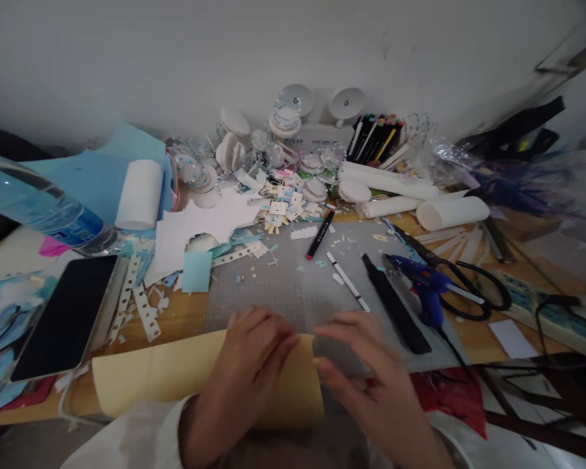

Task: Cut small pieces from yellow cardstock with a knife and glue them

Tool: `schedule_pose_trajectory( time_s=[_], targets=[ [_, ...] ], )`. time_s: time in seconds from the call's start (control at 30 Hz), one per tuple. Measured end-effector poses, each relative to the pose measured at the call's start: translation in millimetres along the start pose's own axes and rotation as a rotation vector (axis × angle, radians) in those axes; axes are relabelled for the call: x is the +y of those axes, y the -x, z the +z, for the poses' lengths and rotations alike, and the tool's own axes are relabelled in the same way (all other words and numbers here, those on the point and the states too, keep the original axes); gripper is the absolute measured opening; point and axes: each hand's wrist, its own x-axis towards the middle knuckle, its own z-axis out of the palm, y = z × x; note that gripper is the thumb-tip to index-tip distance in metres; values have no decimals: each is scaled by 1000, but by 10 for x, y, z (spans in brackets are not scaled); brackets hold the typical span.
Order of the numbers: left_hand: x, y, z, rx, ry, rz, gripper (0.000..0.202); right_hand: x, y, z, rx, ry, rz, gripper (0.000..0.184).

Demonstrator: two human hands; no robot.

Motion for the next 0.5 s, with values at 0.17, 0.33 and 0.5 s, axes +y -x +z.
schedule_pose_trajectory(
  time_s=[0.17,0.33,0.5],
  targets=[
    [102,81,-84,-23,73,26,11,-23,-127,136,-60,-369,109,12],
    [143,88,-149,-38,148,65,11,-9,-124,115,-223,-750,344,27],
    [149,100,-190,-94,173,72,11,17,-153,45,-340,-783,392,34]
  ],
)
